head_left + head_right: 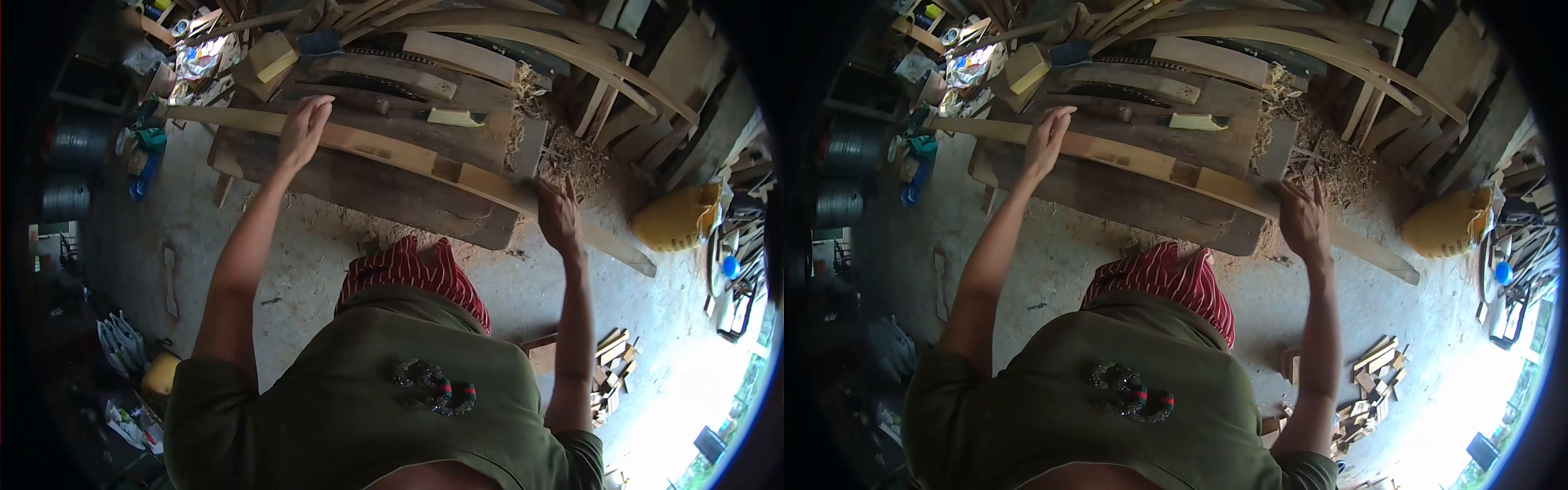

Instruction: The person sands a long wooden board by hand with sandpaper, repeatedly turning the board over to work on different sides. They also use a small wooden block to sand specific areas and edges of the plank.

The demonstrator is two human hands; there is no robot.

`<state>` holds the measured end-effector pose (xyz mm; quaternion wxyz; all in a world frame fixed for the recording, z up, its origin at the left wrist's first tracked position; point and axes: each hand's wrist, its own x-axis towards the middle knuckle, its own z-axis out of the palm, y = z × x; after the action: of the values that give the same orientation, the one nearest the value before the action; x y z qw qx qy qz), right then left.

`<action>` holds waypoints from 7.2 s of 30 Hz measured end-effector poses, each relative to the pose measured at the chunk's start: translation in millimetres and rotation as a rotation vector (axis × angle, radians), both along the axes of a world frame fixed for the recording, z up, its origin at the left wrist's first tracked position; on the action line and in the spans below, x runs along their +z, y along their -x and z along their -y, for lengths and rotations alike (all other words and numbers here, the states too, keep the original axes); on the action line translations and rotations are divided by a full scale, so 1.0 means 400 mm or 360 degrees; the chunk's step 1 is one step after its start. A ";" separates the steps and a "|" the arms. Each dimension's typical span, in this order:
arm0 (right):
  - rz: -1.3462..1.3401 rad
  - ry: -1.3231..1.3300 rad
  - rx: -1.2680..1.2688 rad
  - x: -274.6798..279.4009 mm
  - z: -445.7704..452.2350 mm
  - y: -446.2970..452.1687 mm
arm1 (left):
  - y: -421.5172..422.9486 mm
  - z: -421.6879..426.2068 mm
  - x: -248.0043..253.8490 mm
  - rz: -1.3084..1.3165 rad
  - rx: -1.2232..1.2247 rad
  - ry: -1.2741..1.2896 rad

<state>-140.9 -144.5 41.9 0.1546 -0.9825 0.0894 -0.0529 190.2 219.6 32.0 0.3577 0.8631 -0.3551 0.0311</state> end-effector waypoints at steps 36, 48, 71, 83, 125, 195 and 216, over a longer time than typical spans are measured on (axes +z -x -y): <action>0.0538 0.0178 0.0244 0.076 -0.265 -0.222 | 0.151 0.159 -0.076 0.0566 -0.0642 -0.0530; -0.0344 -0.0874 0.0384 0.013 -0.185 -0.269 | 0.149 0.158 -0.099 0.0617 -0.0609 -0.0394; -0.0229 -0.0189 -0.0462 -0.005 -0.258 -0.336 | 0.151 0.157 -0.103 0.0746 -0.0576 -0.0406; -0.0376 -0.0281 -0.0107 0.011 -0.395 -0.215 | 0.159 0.154 -0.107 0.0752 -0.0548 -0.0347; -0.0548 0.1095 -0.0071 0.044 -0.346 -0.357 | 0.152 0.157 -0.109 0.0718 -0.0576 -0.0487; 0.0301 0.0159 -0.0208 -0.079 -0.483 -0.464 | -0.075 -0.063 -0.069 0.0147 -0.0189 -0.0015; 0.0869 -0.0076 -0.0209 -0.074 -0.541 -0.425 | -0.168 0.054 -0.014 0.0088 -0.0882 -0.1030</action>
<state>29.0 71.8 12.2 0.1923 -0.9201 0.1092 -0.3234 257.5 198.1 26.3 0.0537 0.8016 -0.5746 -0.1562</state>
